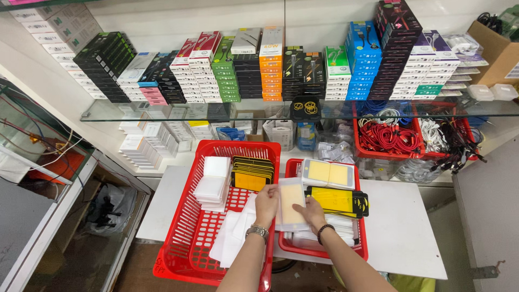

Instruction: The person wraps yellow power banks in white foam sleeves and places the wrapped units into a red plastic basket, working through a stack of sleeves and devices one at a time. They occasionally reposition stacks of foam sleeves between baskets as the wrapped units accumulate.

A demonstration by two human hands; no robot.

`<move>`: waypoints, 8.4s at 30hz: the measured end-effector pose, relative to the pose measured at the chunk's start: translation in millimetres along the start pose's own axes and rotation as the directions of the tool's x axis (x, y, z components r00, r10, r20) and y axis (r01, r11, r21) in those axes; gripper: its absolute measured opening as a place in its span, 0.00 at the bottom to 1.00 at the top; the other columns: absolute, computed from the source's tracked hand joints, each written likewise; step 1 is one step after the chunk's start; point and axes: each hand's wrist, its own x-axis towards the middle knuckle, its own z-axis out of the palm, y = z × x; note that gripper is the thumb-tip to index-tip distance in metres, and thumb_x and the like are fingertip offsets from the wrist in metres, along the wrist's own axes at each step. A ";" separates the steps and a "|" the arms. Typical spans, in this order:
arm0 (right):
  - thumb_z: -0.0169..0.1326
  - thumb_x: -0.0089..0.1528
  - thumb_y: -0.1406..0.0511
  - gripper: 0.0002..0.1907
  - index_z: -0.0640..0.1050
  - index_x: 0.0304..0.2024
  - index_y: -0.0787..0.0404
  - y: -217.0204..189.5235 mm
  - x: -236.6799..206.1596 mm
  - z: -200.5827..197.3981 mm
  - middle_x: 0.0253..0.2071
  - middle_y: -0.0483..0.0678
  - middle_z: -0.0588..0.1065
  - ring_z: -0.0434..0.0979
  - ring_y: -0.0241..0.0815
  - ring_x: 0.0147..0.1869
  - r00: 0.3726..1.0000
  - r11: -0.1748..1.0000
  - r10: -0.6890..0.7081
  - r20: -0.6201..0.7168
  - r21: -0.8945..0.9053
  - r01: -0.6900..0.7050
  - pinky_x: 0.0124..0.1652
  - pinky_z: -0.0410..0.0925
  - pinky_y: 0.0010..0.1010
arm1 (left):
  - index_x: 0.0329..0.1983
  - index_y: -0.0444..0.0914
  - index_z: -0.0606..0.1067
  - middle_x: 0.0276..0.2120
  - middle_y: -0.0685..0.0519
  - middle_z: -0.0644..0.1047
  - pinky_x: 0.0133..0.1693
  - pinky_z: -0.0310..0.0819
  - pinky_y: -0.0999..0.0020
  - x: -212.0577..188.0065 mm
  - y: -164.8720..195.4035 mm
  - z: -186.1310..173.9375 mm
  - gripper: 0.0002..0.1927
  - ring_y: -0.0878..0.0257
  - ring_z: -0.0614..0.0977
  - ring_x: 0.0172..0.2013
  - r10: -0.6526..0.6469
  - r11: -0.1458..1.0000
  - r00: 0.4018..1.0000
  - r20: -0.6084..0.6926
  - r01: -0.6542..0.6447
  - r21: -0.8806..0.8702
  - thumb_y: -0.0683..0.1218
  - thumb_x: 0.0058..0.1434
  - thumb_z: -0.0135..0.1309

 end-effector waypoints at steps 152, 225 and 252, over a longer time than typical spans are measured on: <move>0.65 0.55 0.59 0.26 0.77 0.55 0.54 45.9 -13.1 -138.3 0.61 0.59 0.67 0.67 0.57 0.62 0.677 0.640 -0.579 -0.454 -0.767 0.034 0.56 0.64 0.46 | 0.44 0.31 0.82 0.35 0.44 0.85 0.40 0.77 0.61 25.1 -27.8 -78.1 0.22 0.55 0.86 0.34 -0.029 0.987 0.999 -0.032 0.033 0.157 0.55 0.57 0.61; 0.64 0.54 0.60 0.29 0.76 0.57 0.61 -3.7 -26.4 -86.7 0.63 0.58 0.68 0.65 0.57 0.65 0.701 0.458 -0.683 -0.207 -0.869 0.189 0.60 0.62 0.43 | 0.53 0.30 0.74 0.43 0.47 0.84 0.43 0.79 0.69 37.9 -7.7 -45.5 0.19 0.61 0.85 0.41 -0.052 0.991 0.936 0.348 0.093 -0.100 0.39 0.58 0.58; 0.52 0.66 0.61 0.22 0.72 0.60 0.63 11.3 -0.7 76.4 0.54 0.48 0.77 0.77 0.37 0.56 0.989 0.946 -0.016 0.145 0.321 -0.032 0.55 0.70 0.34 | 0.37 0.34 0.80 0.34 0.45 0.83 0.42 0.77 0.57 17.7 -92.0 -133.6 0.18 0.53 0.83 0.36 -0.305 0.902 0.939 0.162 0.230 0.365 0.52 0.49 0.65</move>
